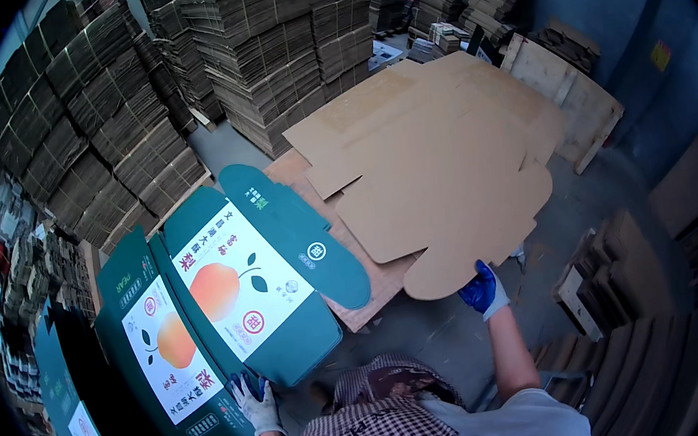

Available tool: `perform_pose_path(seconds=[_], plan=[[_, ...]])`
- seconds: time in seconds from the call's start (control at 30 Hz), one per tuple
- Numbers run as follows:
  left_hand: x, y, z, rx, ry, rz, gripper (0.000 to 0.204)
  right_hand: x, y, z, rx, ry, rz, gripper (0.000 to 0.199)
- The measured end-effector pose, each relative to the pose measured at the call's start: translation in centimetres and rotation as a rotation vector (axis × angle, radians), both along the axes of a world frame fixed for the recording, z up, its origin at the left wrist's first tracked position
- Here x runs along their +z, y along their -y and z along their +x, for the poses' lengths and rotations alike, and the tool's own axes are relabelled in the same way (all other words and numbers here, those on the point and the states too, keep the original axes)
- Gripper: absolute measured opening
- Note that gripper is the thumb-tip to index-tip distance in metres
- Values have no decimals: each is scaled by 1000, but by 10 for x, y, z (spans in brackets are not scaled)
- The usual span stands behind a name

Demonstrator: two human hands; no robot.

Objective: The person assembles flat-packed cardboard boxes by folding the printed green panels and inserting brown cardboard inserts into the slots. The person repeatedly picks up a printed panel, folds it into a box shape, and places it on a stack.

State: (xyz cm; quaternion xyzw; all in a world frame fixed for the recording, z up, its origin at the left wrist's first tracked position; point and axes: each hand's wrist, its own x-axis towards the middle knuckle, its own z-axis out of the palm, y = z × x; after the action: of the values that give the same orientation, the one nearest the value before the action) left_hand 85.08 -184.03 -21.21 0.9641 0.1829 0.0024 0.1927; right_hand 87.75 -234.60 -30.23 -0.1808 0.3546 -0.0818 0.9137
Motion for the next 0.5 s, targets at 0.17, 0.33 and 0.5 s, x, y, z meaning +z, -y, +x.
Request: perform_pose_path(seconds=[0.17,0.33,0.5], plan=[[-3,14,4,-70,-13,-118,61,-30,30,-17,-146,39,-74,38],[-6,20,-1,-139,-15,-146,61,9,30,-23,26,8,-448,36],[-2,24,0,-228,30,-200,59,115,-12,-14,-48,137,-680,36]])
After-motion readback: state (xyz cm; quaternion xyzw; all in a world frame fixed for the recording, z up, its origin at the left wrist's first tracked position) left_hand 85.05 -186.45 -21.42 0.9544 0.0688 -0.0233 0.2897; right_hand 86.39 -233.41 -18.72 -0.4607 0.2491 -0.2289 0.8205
